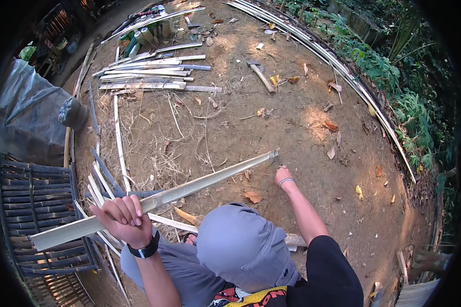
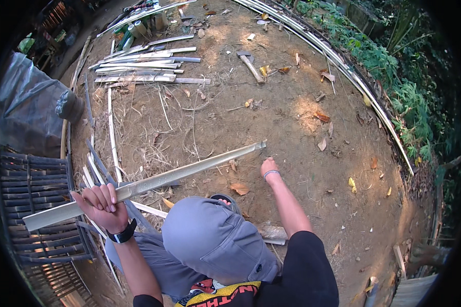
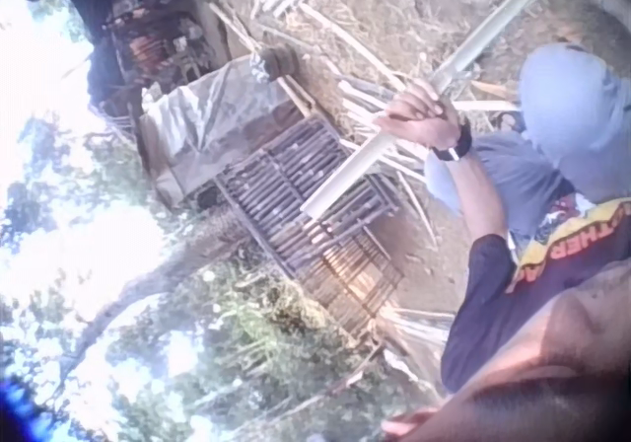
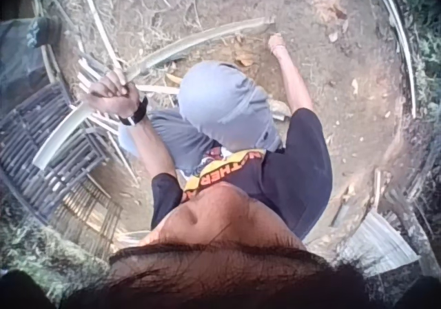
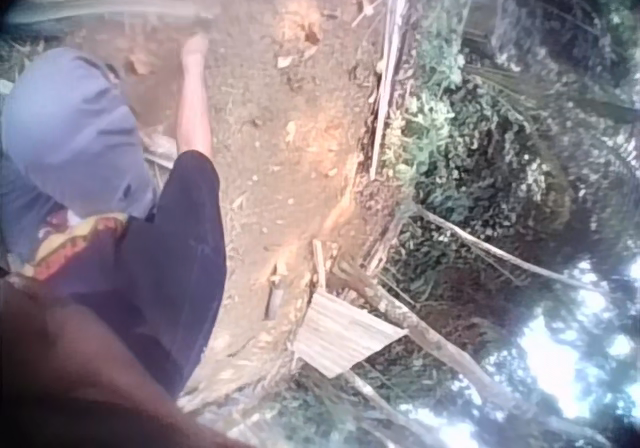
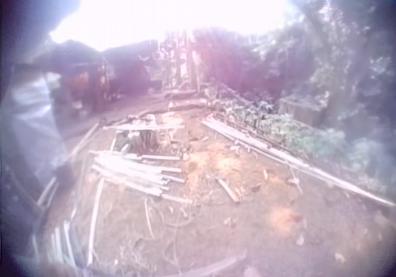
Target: The person holds a long piece of split bamboo and uses a knife to shave down the inner edges and nodes.
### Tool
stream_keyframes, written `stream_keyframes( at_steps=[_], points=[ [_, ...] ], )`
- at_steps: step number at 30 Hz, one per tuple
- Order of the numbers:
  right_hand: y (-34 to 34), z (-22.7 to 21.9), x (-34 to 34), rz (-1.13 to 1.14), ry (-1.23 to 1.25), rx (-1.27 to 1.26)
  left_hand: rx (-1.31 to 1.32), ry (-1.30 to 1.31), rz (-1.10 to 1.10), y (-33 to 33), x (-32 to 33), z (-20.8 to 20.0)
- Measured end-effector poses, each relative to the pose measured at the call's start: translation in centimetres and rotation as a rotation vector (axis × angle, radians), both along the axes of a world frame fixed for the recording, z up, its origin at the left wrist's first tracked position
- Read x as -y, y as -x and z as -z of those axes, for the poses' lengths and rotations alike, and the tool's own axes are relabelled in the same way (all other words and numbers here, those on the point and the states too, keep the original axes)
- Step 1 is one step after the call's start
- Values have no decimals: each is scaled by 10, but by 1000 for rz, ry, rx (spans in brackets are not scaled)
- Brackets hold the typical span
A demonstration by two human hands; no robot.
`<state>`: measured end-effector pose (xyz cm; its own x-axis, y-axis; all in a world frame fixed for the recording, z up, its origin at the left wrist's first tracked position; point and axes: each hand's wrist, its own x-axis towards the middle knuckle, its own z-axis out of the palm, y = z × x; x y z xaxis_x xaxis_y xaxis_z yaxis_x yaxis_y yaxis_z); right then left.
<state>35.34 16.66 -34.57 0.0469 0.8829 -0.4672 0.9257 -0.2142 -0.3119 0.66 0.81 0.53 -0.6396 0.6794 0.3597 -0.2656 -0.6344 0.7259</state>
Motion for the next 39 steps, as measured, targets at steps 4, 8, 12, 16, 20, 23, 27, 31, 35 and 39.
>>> stream_keyframes(
  at_steps=[4, 8, 12, 16, 20, 23, 27, 31, 35, 39],
  points=[
    [10, 2, -9, -351, 71, 113, -21, 20, -33, 2, 6, -1],
    [-26, 34, -25, -91, -32, 98, -9, -38, 63, -4, -6, -2],
    [-39, 59, -34, -229, 84, 99, 24, -19, 35, -4, -10, -4],
    [11, -6, -10, 73, -121, 13, 4, 4, -31, 4, 3, 1],
    [-56, 45, -32, -326, 120, 189, 31, 3, 10, -7, -14, -2],
    [21, -16, -13, -147, -1, 42, 1, 7, -40, 1, 5, -2],
    [-33, 28, -17, -174, 49, 121, -8, -18, 39, -8, -4, -3],
    [-7, 13, -18, -355, 68, 136, -25, -18, 11, -2, 2, -2],
    [7, -31, -2, 15, -94, -11, -11, -26, 22, -1, -1, -1],
    [23, -50, 20, -34, -67, -137, 68, -4, -8, 0, -5, 0]
  ],
)
